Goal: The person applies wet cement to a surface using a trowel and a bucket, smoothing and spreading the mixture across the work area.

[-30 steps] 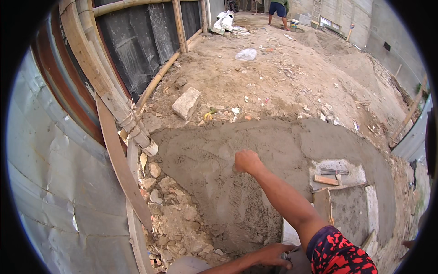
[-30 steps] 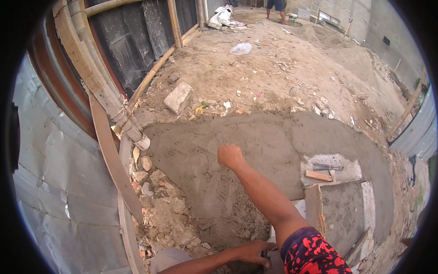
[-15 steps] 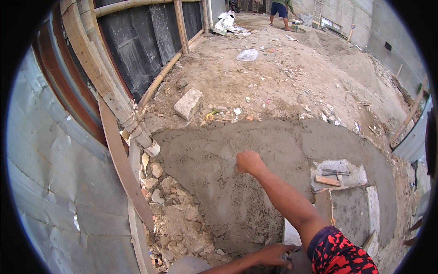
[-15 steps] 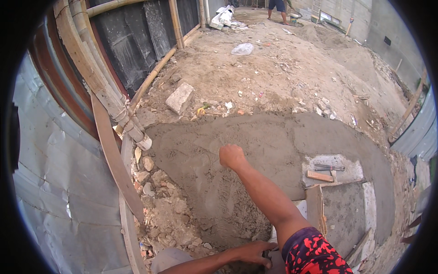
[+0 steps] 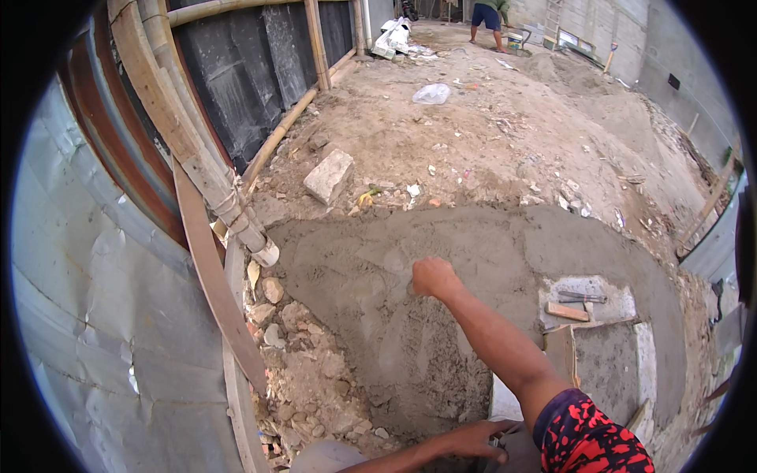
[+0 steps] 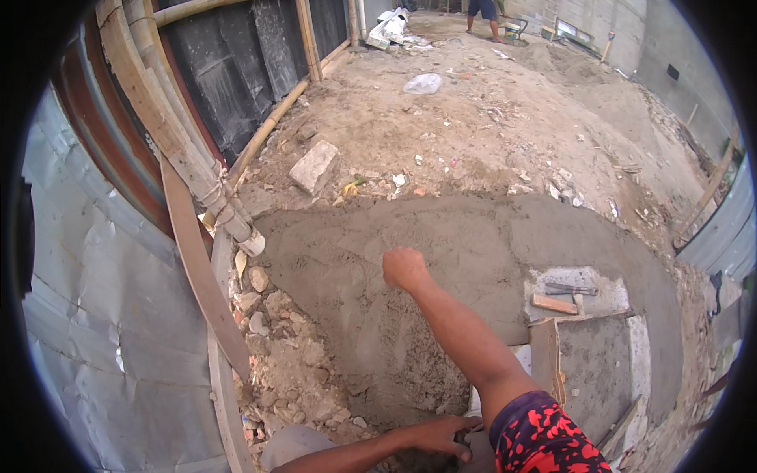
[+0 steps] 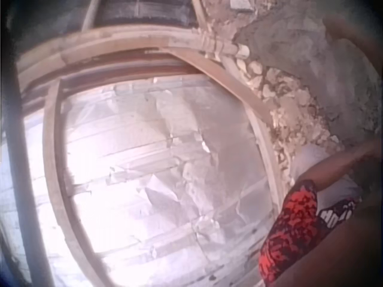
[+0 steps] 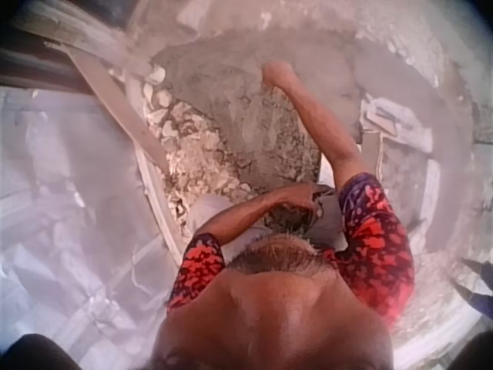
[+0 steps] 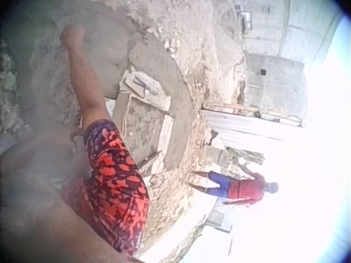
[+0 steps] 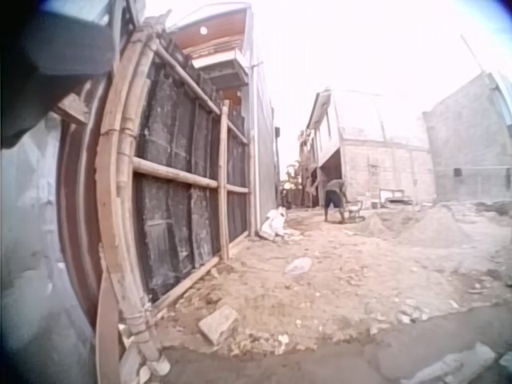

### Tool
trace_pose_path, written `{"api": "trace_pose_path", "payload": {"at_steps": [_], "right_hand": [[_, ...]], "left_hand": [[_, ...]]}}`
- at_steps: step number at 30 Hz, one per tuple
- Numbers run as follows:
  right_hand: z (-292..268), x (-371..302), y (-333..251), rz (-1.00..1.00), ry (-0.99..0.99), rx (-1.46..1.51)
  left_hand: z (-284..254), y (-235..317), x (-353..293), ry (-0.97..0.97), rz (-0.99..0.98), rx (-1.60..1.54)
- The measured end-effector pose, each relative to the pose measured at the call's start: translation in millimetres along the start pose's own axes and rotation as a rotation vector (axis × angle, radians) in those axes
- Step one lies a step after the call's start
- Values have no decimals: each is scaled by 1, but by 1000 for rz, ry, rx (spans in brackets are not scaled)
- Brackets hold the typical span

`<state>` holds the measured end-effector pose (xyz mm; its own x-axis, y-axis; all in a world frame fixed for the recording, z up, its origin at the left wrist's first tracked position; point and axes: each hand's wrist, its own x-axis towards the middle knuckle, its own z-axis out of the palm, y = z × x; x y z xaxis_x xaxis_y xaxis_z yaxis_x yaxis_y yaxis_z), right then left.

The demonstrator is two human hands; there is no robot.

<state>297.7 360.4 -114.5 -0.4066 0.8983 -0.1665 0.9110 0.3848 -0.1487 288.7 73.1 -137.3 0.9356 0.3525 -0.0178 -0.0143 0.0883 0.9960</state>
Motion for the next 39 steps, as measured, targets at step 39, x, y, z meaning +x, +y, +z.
{"api": "trace_pose_path", "payload": {"at_steps": [39], "right_hand": [[8, 6, 9, 42, 41, 60]], "left_hand": [[-12, -2, 1, -31, -63, -93]]}}
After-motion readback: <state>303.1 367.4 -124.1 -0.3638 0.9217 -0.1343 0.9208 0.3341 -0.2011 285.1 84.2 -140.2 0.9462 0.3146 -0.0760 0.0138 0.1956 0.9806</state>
